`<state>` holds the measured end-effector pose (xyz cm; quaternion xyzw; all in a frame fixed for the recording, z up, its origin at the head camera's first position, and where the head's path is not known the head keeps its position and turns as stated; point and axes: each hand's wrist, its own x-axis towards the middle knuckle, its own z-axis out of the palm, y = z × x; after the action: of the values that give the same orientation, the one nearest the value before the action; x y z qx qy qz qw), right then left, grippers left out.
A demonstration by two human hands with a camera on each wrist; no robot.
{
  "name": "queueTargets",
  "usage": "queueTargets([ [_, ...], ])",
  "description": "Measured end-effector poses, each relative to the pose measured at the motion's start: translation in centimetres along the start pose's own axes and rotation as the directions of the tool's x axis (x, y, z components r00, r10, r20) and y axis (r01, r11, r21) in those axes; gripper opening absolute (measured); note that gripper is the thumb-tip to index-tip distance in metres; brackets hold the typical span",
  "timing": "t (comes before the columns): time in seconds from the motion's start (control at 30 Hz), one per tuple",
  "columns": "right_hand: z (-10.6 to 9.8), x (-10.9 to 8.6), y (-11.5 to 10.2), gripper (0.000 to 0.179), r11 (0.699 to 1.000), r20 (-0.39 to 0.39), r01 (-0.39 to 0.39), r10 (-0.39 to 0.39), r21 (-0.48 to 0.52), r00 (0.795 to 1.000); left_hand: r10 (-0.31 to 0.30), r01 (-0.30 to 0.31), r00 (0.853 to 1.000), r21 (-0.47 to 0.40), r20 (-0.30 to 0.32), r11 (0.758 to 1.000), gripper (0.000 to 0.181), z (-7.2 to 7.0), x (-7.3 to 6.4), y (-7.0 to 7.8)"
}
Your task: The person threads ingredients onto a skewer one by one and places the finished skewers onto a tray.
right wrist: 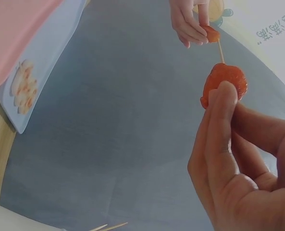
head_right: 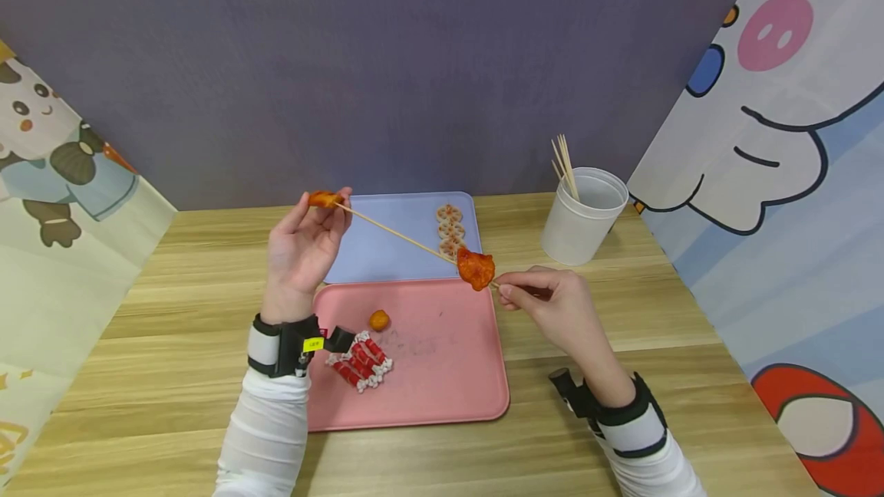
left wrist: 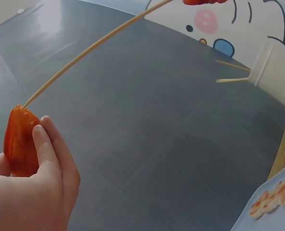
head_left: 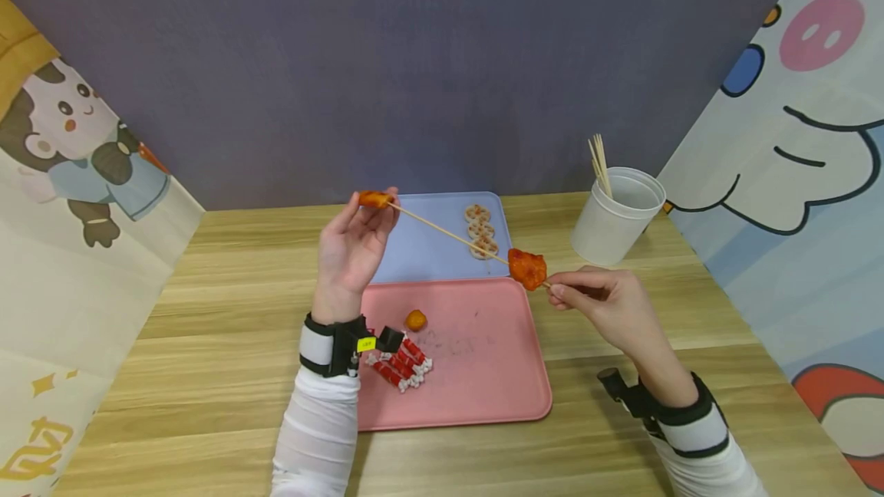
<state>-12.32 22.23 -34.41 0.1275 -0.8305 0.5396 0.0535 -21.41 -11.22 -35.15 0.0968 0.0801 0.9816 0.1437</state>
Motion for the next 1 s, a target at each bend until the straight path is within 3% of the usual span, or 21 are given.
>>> queueTargets([
  [0.17,-0.06,-0.12,-0.12,0.015,1.0,-0.006,0.015,-0.015,-0.004,1.0,0.03,-0.03,0.999,0.027,0.029,0.999,0.028,0.01,0.01,0.15],
  [0.33,-0.09,-0.3,-0.49,0.015,0.999,-0.007,0.01,-0.01,-0.034,1.0,0.064,-0.064,0.998,0.033,0.003,0.997,0.026,0.15,0.0,0.34],
  [0.57,-0.05,-0.36,-0.7,0.015,1.0,-0.004,-0.011,0.011,-0.029,1.0,0.059,-0.06,0.998,0.052,0.014,0.997,0.025,0.27,-0.03,0.25],
  [0.8,-0.13,-0.27,-0.59,0.016,0.999,-0.002,-0.023,0.023,-0.044,1.0,0.064,-0.07,0.997,0.138,0.048,0.988,0.025,0.48,-0.04,0.05],
  [1.0,-0.24,-0.13,-0.34,0.017,0.997,0.007,-0.049,0.049,-0.053,0.999,0.11,-0.12,0.993,0.262,0.052,0.958,0.023,0.07,-0.03,0.29],
])
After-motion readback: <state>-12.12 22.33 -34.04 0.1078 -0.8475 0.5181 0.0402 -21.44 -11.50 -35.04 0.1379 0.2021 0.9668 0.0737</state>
